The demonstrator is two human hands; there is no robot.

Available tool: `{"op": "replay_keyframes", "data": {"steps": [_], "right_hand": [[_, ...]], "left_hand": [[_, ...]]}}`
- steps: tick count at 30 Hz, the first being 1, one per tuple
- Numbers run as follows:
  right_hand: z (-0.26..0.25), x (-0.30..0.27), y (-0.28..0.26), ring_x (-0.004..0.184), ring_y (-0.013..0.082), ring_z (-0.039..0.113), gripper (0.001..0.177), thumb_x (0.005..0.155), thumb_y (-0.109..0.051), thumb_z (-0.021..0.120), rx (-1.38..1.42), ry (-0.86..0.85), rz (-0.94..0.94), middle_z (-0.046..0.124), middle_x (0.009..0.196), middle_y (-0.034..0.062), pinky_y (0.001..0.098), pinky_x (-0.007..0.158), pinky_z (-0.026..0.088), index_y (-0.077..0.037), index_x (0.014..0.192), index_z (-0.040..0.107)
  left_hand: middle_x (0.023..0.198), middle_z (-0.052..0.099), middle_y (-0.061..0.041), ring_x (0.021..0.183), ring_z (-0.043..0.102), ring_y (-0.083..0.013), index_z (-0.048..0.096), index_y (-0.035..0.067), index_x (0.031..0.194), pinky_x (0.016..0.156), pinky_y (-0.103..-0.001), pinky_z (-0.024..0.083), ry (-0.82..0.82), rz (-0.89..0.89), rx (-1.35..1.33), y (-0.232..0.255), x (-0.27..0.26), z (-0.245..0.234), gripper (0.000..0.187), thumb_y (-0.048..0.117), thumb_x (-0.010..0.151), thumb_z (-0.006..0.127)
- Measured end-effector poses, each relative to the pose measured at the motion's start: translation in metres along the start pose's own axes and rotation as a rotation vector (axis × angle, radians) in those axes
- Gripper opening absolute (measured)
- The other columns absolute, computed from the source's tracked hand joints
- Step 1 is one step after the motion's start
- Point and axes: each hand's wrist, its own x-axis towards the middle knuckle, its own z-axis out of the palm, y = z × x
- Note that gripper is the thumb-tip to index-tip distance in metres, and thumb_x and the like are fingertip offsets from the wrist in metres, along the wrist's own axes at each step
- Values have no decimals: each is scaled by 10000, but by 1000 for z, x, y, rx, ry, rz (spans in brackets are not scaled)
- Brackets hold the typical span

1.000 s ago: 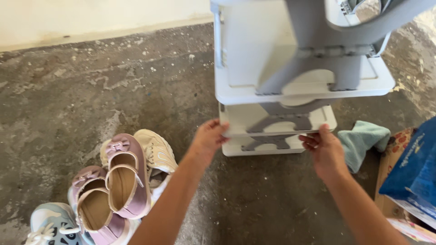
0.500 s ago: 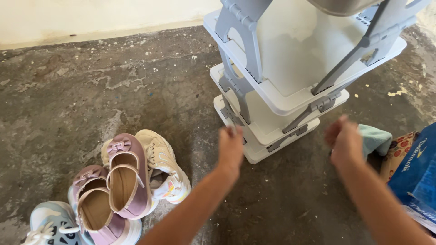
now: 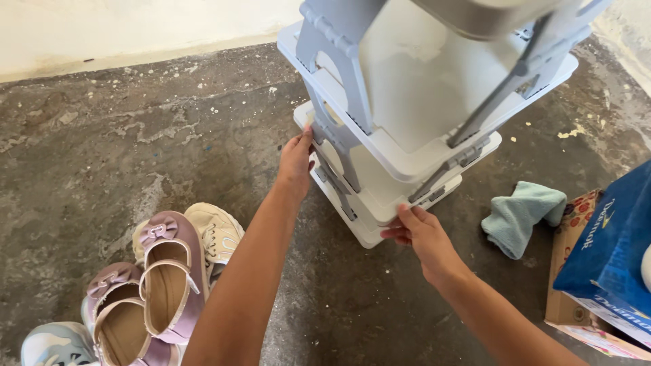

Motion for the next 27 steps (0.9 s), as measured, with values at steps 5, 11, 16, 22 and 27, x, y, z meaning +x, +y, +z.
{"op": "replay_keyframes", "data": {"steps": [5,11,16,22,27], "right_hand": [[-31,7,7,887,238,671,408,1044,-372,469,-117,149,69,741,1014,135,385,880,499,-34,1141,676],[-88,35,-5,922,201,637,377,1047,-347,473,-59,217,-70,696,1041,86,385,900,502,-39,1167,655],[-141,71,-3,986,163,591,364,1075,-354,500,47,187,-147,666,1104,52,367,903,466,-54,1209,656],[-148,66,68,1091,205,605,326,1069,-282,531,117,72,-305,671,1190,79,376,990,468,-37,1237,666],[-83,38,70,1257,202,519,540,936,-344,625,-496,-172,-477,601,1343,89,385,1025,409,-15,1357,546]], "left_hand": [[1043,685,-5,962,604,-140,660,115,1151,847,-361,462,129,-47,-41,-12,-38,2,394,460,983,569],[1070,657,-8,979,602,-147,634,105,1197,810,-342,473,73,-16,-170,-38,-95,9,392,429,977,612],[1142,658,20,1041,601,-126,613,99,1249,862,-351,484,-45,-7,-222,-48,-145,26,394,355,951,636],[1253,679,-70,1205,615,-187,644,16,1252,976,-363,470,-278,80,-163,-61,-158,14,378,138,895,648],[1365,620,-41,1313,546,-157,565,14,1334,1100,-349,425,-548,241,86,-78,-137,16,488,42,859,676]]}}
